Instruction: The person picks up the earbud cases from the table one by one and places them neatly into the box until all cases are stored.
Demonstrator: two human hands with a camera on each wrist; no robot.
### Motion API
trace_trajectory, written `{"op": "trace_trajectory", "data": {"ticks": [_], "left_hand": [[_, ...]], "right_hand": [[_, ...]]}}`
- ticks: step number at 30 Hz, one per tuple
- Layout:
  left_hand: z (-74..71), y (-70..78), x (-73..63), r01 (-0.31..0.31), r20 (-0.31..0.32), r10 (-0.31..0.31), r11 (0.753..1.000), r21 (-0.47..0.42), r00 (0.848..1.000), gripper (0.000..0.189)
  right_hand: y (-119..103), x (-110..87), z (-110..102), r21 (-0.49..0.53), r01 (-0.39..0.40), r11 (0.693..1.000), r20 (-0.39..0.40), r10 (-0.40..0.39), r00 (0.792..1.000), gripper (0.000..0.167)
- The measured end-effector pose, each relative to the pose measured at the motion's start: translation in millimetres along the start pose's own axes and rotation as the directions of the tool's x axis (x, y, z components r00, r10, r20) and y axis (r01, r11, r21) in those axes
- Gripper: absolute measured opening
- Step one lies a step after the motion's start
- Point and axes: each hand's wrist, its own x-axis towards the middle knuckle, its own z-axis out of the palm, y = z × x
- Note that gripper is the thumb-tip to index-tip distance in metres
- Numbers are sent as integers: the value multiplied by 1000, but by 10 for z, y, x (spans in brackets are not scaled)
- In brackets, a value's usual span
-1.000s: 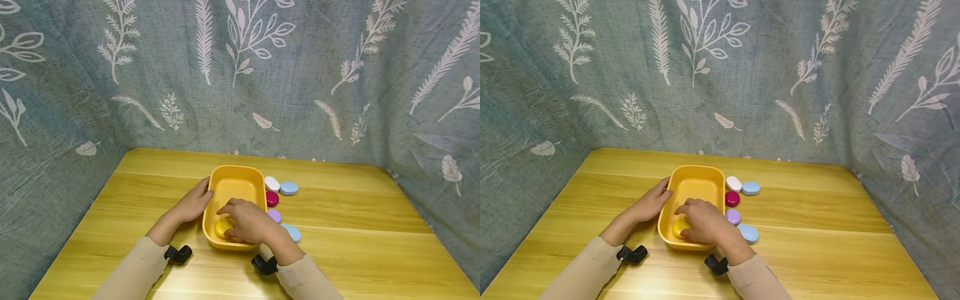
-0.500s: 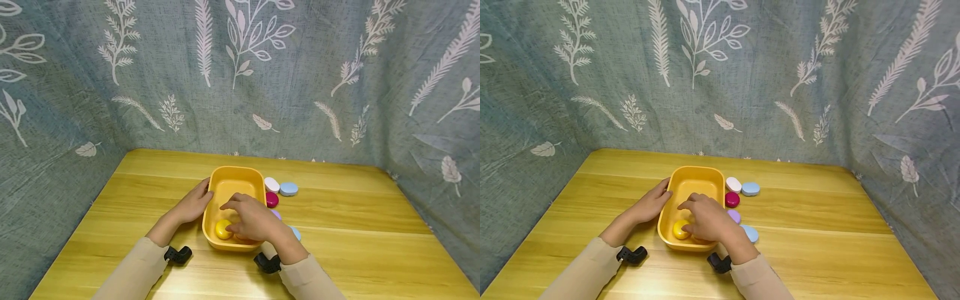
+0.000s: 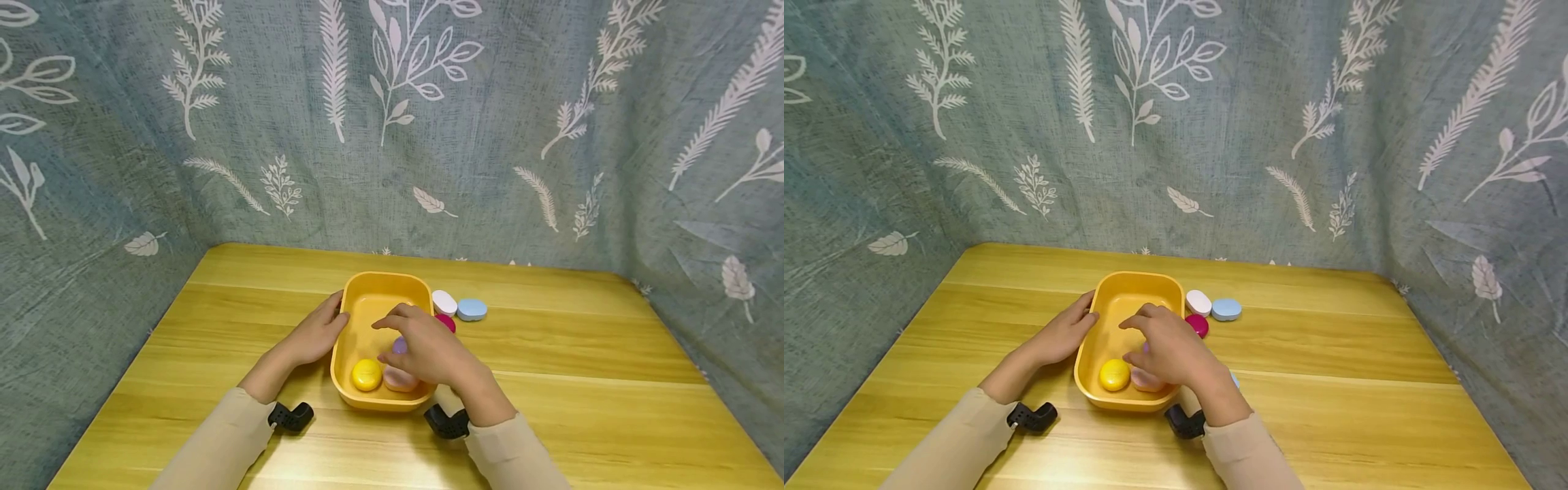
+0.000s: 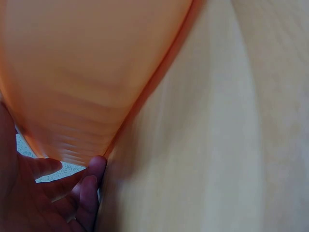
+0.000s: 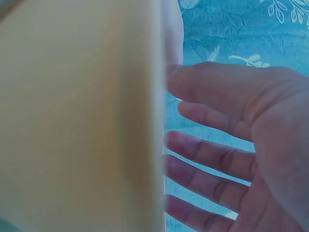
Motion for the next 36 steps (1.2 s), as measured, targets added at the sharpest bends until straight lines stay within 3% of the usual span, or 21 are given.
{"op": "trace_trajectory", "data": {"ticks": [20, 36], "left_hand": [[-8, -5, -10, 1, 6, -1, 1000, 1, 1000, 60], [18, -16, -1, 8, 7, -8, 1000, 6, 1000, 60]], "right_hand": [[331, -83, -168, 45, -89, 995, -114, 94, 989, 44], [597, -127, -230, 92, -191, 977, -101, 200, 975, 43]]}}
